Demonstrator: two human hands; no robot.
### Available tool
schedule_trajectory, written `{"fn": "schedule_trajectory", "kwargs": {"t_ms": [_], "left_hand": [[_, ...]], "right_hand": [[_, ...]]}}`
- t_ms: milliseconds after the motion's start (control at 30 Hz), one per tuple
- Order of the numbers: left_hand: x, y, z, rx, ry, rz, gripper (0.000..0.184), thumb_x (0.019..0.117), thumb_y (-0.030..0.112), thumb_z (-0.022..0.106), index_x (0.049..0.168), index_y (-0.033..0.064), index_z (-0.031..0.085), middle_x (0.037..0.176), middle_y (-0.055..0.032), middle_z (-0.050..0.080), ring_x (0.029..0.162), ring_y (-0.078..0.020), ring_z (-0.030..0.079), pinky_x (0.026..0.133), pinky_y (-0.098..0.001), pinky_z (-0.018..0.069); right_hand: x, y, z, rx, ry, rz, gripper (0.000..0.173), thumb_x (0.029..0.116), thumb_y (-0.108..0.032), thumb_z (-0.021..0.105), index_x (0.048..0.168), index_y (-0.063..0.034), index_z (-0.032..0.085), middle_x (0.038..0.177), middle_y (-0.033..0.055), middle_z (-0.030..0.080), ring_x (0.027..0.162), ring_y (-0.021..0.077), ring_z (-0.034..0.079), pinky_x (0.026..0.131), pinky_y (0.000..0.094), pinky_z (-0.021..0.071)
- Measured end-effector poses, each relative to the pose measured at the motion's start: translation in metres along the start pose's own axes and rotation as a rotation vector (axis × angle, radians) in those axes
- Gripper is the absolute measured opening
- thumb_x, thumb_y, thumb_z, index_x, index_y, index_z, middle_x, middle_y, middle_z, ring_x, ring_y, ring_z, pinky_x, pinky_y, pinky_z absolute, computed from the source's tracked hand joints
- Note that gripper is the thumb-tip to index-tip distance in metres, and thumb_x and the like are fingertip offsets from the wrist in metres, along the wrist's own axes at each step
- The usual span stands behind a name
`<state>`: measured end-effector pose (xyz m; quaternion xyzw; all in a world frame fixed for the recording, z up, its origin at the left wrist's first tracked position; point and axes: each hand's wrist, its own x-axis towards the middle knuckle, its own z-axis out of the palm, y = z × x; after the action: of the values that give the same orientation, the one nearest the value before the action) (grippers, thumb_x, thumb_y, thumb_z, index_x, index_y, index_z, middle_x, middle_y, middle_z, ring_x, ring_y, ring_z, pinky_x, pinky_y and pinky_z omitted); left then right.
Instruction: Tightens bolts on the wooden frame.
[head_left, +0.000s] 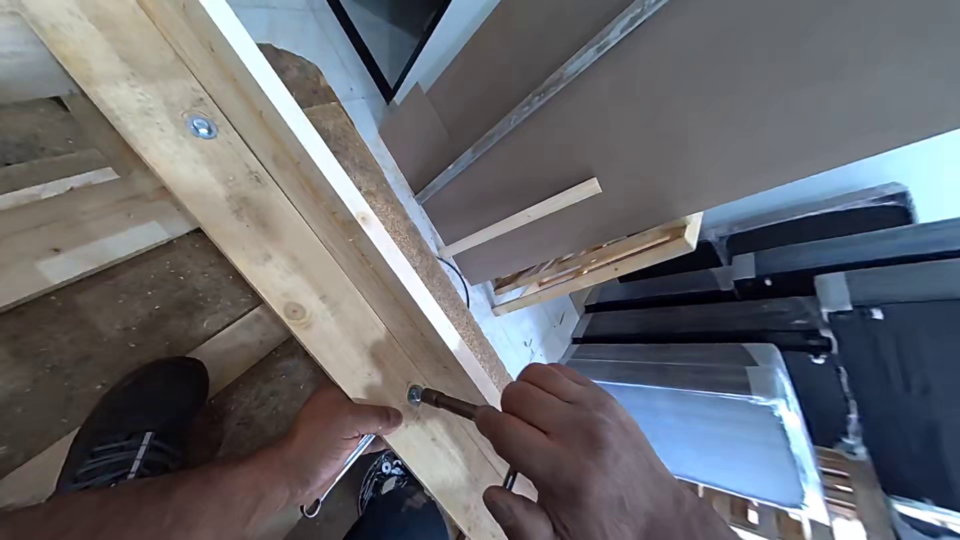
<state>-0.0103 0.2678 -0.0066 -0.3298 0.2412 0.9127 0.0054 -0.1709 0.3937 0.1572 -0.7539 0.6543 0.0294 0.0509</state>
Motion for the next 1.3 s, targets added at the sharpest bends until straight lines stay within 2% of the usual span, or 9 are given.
{"fn": "schedule_trajectory", "kwargs": {"t_ms": [567,667,733,833,967,1033,1133,1200,1300], "left_hand": [[-0.002,0.002,-0.001,0.014,-0.026,-0.018,0.030,0.0840,-0.010,0.072,0.111,-0.0019,0.062,0.103,-0.0156,0.073,0.090,-0.0243,0.074,0.075,-0.0355,0.0643],[-0.001,0.001,-0.002,0.021,-0.017,-0.019,0.030,0.0839,-0.009,0.072,0.111,-0.0016,0.062,0.102,-0.0152,0.073,0.090,-0.0237,0.074,0.075,-0.0350,0.0641],[0.000,0.000,-0.002,0.019,-0.019,-0.014,0.031,0.0840,-0.009,0.072,0.112,-0.0011,0.062,0.103,-0.0151,0.073,0.090,-0.0239,0.074,0.076,-0.0355,0.0643],[0.000,-0.001,-0.001,-0.007,-0.020,-0.013,0.033,0.0830,-0.010,0.073,0.114,-0.0022,0.061,0.103,-0.0175,0.073,0.091,-0.0267,0.074,0.077,-0.0384,0.0647],[-0.001,0.002,0.003,0.004,0.011,-0.029,0.030,0.0856,-0.010,0.071,0.113,-0.0016,0.061,0.100,-0.0150,0.072,0.086,-0.0236,0.074,0.073,-0.0353,0.0641],[-0.001,0.000,0.002,0.009,0.015,-0.033,0.027,0.0861,-0.010,0.070,0.110,-0.0022,0.062,0.097,-0.0148,0.073,0.084,-0.0229,0.074,0.074,-0.0347,0.0641],[0.001,-0.001,0.000,0.029,-0.009,-0.009,0.035,0.0844,-0.009,0.071,0.117,-0.0015,0.059,0.103,-0.0165,0.072,0.089,-0.0263,0.074,0.075,-0.0386,0.0647],[0.001,0.000,-0.001,0.011,-0.026,0.004,0.038,0.0834,-0.009,0.071,0.119,-0.0020,0.058,0.106,-0.0176,0.072,0.093,-0.0279,0.074,0.078,-0.0400,0.0654],[-0.001,-0.001,-0.001,-0.001,-0.017,0.003,0.033,0.0839,-0.011,0.070,0.115,-0.0023,0.060,0.103,-0.0175,0.072,0.090,-0.0272,0.074,0.077,-0.0388,0.0649]], "right_hand": [[0.030,0.033,-0.009,-0.047,-0.257,-0.510,0.041,0.1016,-0.049,0.042,0.093,-0.0121,0.059,0.077,0.0026,0.053,0.076,0.0229,0.055,0.067,0.0369,0.0431],[0.036,0.040,-0.008,-0.070,-0.221,-0.585,0.053,0.1025,-0.062,0.044,0.092,-0.0128,0.061,0.073,0.0009,0.050,0.070,0.0207,0.054,0.063,0.0347,0.0434],[0.033,0.040,0.003,-0.070,-0.116,-0.574,0.059,0.1024,-0.064,0.040,0.087,-0.0114,0.060,0.065,0.0008,0.046,0.056,0.0196,0.048,0.048,0.0336,0.0362],[0.020,0.004,0.023,-0.045,0.102,-0.065,0.066,0.1076,-0.060,0.028,0.078,-0.0106,0.059,0.058,0.0034,0.047,0.050,0.0215,0.052,0.043,0.0355,0.0399],[0.064,-0.068,0.026,-0.119,0.201,1.008,0.056,0.1043,-0.051,0.047,0.065,-0.0134,0.060,0.055,0.0002,0.053,0.048,0.0160,0.059,0.041,0.0362,0.0440],[0.074,-0.075,0.019,-0.076,0.118,1.140,0.056,0.1044,-0.052,0.048,0.066,-0.0136,0.060,0.053,0.0012,0.053,0.047,0.0188,0.059,0.041,0.0391,0.0451],[0.044,-0.059,0.014,-0.025,0.197,0.950,0.058,0.1048,-0.055,0.043,0.066,-0.0147,0.059,0.052,-0.0013,0.050,0.045,0.0147,0.055,0.039,0.0358,0.0416],[0.013,-0.044,0.001,0.052,0.242,0.664,0.060,0.1055,-0.057,0.042,0.076,-0.0109,0.067,0.062,0.0023,0.059,0.057,0.0155,0.061,0.047,0.0358,0.0479],[-0.012,-0.018,-0.005,0.088,0.137,0.237,0.068,0.1028,-0.066,0.033,0.090,-0.0100,0.069,0.068,0.0053,0.056,0.065,0.0206,0.057,0.056,0.0357,0.0462]]}}
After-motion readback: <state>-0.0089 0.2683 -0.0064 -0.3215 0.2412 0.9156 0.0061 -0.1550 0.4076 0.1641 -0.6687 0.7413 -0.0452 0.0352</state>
